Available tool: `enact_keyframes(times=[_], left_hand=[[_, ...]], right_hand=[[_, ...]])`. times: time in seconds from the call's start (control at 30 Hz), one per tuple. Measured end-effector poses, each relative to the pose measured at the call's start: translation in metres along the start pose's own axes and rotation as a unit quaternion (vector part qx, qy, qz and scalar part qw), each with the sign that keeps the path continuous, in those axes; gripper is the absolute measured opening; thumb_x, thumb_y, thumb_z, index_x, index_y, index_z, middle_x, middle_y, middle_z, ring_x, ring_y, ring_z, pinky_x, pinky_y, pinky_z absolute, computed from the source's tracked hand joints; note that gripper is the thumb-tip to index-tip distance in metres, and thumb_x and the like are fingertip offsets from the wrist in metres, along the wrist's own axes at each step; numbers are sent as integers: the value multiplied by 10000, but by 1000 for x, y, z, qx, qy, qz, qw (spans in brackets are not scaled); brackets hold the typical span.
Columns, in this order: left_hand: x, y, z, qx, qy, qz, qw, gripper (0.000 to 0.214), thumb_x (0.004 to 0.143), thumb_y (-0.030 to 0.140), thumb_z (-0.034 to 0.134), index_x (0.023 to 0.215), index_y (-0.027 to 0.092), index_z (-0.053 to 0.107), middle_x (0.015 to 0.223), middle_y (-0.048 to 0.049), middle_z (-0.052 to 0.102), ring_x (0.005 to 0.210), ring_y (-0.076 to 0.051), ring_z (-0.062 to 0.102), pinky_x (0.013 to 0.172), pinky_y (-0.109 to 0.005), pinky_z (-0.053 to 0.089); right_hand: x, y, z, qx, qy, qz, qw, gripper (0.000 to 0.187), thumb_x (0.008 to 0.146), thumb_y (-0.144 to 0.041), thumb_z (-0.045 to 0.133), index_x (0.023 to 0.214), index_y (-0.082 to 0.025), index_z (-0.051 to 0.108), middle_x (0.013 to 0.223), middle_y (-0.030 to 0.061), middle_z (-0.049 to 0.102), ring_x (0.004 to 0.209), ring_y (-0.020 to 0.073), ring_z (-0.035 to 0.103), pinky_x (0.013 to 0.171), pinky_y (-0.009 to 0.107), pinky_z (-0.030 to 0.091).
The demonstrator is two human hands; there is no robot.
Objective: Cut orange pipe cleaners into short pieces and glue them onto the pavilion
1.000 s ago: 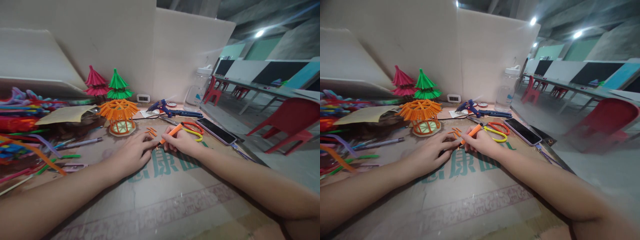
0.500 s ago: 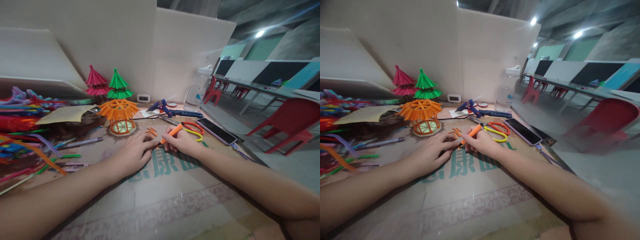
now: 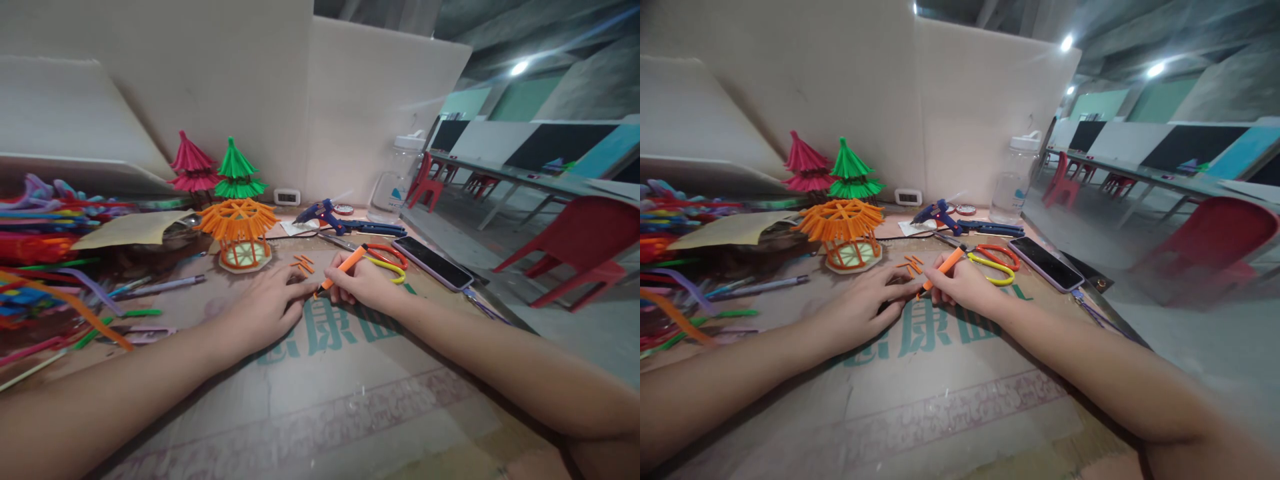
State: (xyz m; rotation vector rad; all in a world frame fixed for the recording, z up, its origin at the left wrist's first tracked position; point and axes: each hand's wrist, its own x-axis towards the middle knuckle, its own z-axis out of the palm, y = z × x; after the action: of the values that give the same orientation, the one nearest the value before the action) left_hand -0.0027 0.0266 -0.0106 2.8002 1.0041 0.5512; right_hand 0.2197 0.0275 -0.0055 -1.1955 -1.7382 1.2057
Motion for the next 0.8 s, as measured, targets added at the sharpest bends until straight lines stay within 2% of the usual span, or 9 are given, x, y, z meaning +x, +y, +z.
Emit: enact_keyframes(times=[0.2,0.47,0.67,0.8], left_hand=[[0,0,1,2,-3,-3,1000,440,918,167,488,1293,276,690,1244,-95,634,1186,-295,555,989,-492,469],[0,0,1,-6,-10,-6,1000,417,926,179,474,1268,263,697,1247,-91,626,1187,-302,548,1004,-506,459],[0,1,2,-12,-10,-27,999,487,922,182,449,1381,220,608,1316,-114,599,1241,-308,520,1031,-508,448],[0,0,3,-13,-8,-17,1000,449,922,185,454,1320,242,653,1291,-98,608,1229,-301,528,1028,-497,447]], right_hand=[[0,-1,0,-5,-7,14,1000,252,927,-392,586,797,-224,452,534,-44,633,401,75,461,398,176,341],[-2,2,2,0,7,-9,1000,240,948,-390,569,820,-220,457,568,-37,652,413,69,471,408,169,363],[-1,1,2,0,8,0,1000,242,950,-380,565,805,-221,453,552,-40,642,416,71,481,407,168,369],[0,2,2,3,14,-5,1000,249,946,-382,570,800,-221,450,551,-41,645,397,68,470,395,170,354]])
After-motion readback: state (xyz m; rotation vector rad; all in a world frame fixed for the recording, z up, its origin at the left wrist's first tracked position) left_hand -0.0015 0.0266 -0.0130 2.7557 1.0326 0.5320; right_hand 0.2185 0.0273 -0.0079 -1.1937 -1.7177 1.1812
